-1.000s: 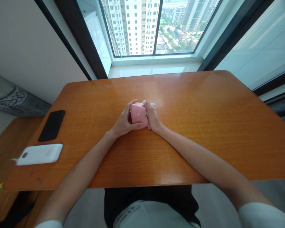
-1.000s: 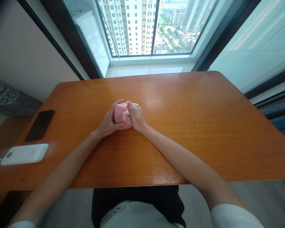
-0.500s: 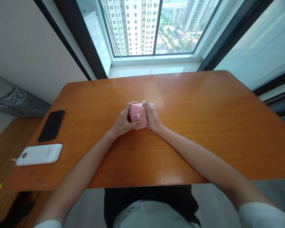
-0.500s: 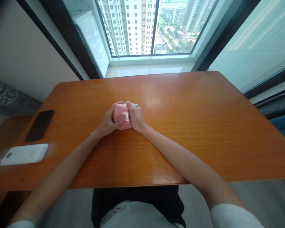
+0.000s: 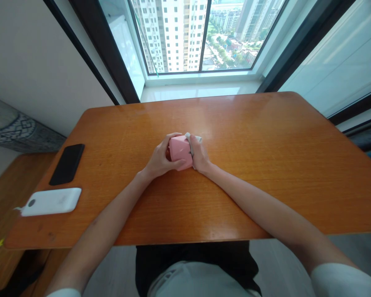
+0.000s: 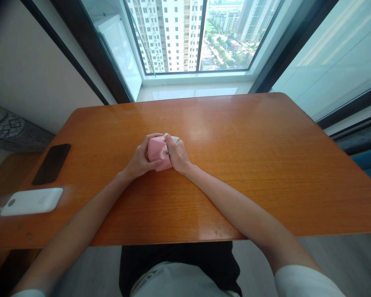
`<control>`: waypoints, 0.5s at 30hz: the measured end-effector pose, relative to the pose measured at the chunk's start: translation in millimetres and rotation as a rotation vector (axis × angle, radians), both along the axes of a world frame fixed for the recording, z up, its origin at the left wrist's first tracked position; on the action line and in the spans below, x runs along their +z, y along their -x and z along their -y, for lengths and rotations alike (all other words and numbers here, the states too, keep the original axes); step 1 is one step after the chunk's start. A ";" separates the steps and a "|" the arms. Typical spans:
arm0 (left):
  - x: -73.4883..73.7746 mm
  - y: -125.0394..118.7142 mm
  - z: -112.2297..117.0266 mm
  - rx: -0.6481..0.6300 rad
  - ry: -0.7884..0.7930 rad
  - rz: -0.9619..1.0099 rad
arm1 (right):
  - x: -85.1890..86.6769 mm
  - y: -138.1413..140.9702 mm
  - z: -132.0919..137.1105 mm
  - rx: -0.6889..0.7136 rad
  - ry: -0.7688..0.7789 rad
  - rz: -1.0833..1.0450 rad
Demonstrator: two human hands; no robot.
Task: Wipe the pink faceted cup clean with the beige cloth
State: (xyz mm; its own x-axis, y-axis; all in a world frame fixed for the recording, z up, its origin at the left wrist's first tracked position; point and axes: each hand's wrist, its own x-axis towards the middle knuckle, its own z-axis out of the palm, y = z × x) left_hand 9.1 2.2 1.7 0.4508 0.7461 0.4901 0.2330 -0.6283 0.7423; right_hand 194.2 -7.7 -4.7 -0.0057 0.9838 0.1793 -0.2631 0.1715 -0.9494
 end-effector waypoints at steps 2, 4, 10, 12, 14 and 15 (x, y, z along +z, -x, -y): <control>-5.7 0.6 -2.4 -0.030 0.110 0.022 | 3.6 -0.6 3.7 0.013 -0.008 0.034; -12.3 3.1 -5.7 -0.041 0.080 0.023 | 7.8 -1.1 5.3 0.012 0.004 0.042; -13.2 11.0 -8.4 0.008 -0.300 -0.183 | 8.2 -1.1 -2.6 -0.022 0.023 -0.068; -7.3 10.0 -5.7 0.019 -0.337 -0.208 | 5.0 -0.8 -4.8 -0.018 0.024 -0.097; -2.3 7.4 -2.8 0.027 -0.315 -0.163 | 2.2 -0.6 -4.7 -0.018 0.019 -0.087; -1.0 6.0 -1.8 0.032 -0.276 -0.131 | 1.2 -0.5 -3.8 -0.020 0.015 -0.070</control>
State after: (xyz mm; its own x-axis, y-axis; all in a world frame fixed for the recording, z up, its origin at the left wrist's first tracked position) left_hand 3.1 3.9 0.7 0.5016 0.6081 0.6153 0.3387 -0.7925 0.5071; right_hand 194.7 -4.0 -3.6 0.0256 0.9861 0.1641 -0.3253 0.1634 -0.9314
